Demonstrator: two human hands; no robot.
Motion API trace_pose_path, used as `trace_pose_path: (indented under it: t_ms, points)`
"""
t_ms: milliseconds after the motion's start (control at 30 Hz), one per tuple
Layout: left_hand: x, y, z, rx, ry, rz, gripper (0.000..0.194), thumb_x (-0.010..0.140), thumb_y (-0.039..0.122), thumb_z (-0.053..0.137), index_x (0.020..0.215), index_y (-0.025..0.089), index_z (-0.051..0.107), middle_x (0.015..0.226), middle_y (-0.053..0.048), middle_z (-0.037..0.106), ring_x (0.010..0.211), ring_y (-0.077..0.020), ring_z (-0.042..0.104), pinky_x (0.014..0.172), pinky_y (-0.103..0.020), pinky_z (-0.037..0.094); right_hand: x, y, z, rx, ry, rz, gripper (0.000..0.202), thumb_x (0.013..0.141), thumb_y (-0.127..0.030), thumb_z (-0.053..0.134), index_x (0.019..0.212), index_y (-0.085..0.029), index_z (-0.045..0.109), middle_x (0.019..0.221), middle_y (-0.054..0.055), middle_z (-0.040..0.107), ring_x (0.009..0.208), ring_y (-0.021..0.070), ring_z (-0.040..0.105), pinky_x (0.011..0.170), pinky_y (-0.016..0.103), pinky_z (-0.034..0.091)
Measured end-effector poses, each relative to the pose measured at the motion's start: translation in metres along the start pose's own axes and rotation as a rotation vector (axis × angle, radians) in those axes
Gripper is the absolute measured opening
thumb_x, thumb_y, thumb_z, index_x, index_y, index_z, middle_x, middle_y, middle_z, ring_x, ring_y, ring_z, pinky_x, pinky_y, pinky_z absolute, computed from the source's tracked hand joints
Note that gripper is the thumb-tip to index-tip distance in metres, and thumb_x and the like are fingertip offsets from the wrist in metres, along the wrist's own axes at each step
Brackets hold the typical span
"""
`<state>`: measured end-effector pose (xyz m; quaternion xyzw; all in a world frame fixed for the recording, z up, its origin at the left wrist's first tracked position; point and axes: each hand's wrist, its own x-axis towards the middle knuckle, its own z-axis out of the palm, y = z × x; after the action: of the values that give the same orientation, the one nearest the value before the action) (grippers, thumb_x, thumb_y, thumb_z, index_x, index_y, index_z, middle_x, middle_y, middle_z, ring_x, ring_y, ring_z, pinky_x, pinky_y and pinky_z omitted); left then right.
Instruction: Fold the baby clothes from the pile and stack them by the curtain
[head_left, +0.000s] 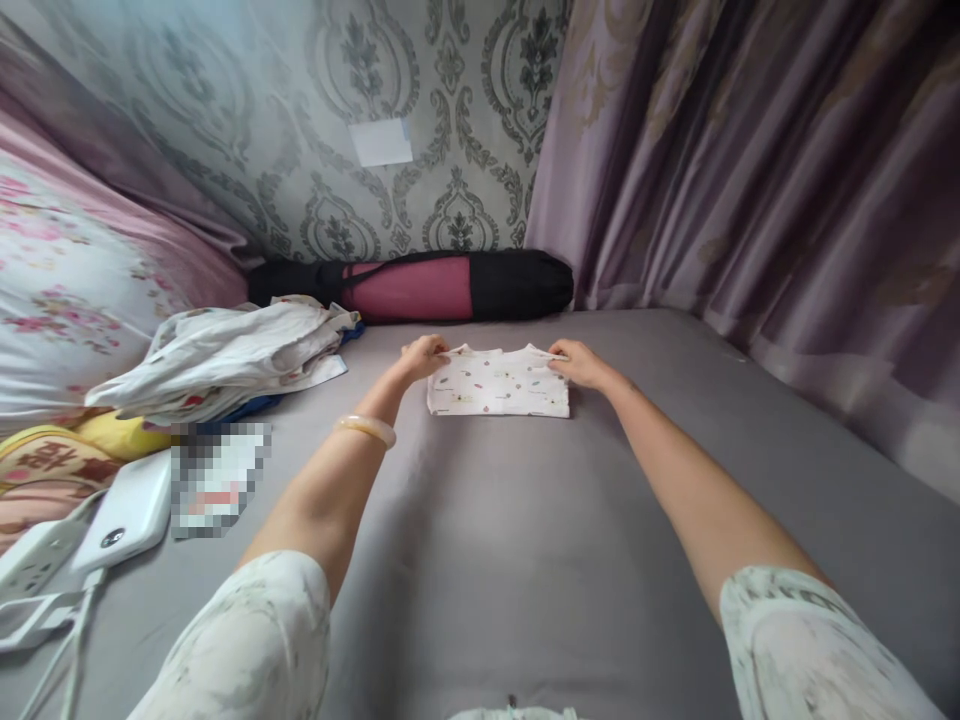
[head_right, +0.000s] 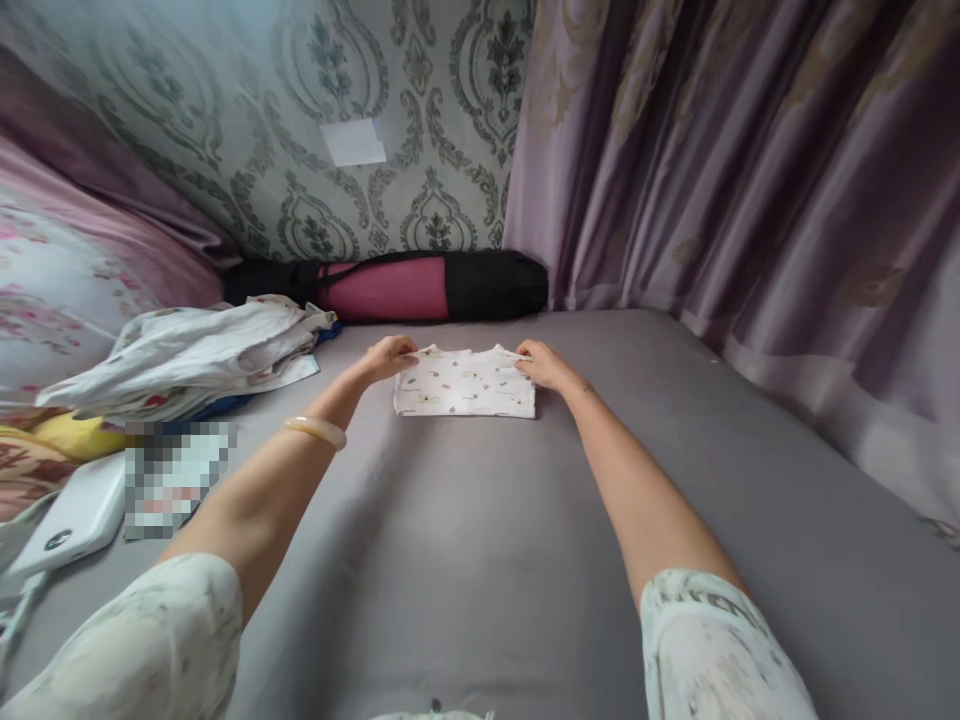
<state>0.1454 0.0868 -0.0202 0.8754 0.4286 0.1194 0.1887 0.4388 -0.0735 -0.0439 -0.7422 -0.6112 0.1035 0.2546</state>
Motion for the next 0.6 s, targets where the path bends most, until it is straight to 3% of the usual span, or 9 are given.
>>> trace_pose_path:
  t_ms: [167,300,433,600]
  points:
    - [-0.02,0.005,-0.025,-0.086,0.136,0.101,0.034,0.078,0.03,0.058,0.11,0.022,0.068,0.105,-0.005,0.071,0.099,-0.0236,0.063,0.087,-0.034,0.044,-0.02,-0.021,-0.025,0.091,0.123,-0.108,0.026,0.079,-0.021,0.065,0.105,-0.02,0.069,0.099,0.005,0.072,0.09,0.0197,0.065,0.08,0.029,0.049]
    - [-0.053,0.012,-0.032,-0.03,0.202,0.146,0.033,0.082,0.032,0.054,0.108,0.02,0.069,0.097,-0.006,0.072,0.095,-0.0236,0.064,0.09,-0.034,0.042,-0.046,-0.03,-0.031,0.095,0.16,-0.167,0.028,0.083,-0.022,0.059,0.109,-0.021,0.069,0.099,0.005,0.073,0.089,0.0198,0.065,0.08,0.03,0.048]
    - [-0.098,0.013,-0.021,0.048,0.189,0.201,0.028,0.086,0.03,0.05,0.104,0.021,0.069,0.095,-0.005,0.073,0.094,-0.0211,0.063,0.103,-0.037,0.032,-0.085,-0.031,-0.023,0.03,0.109,-0.242,0.026,0.086,-0.019,0.051,0.104,-0.021,0.069,0.102,0.006,0.071,0.094,0.0203,0.063,0.085,0.031,0.046]
    - [-0.147,0.002,0.007,0.122,0.102,0.28,0.029,0.092,0.027,0.042,0.106,0.027,0.067,0.11,-0.003,0.071,0.105,-0.0188,0.06,0.111,-0.038,0.019,-0.135,-0.034,-0.008,-0.111,0.0,-0.3,0.03,0.089,-0.014,0.044,0.105,-0.021,0.068,0.11,0.009,0.069,0.104,0.0232,0.059,0.093,0.036,0.042]
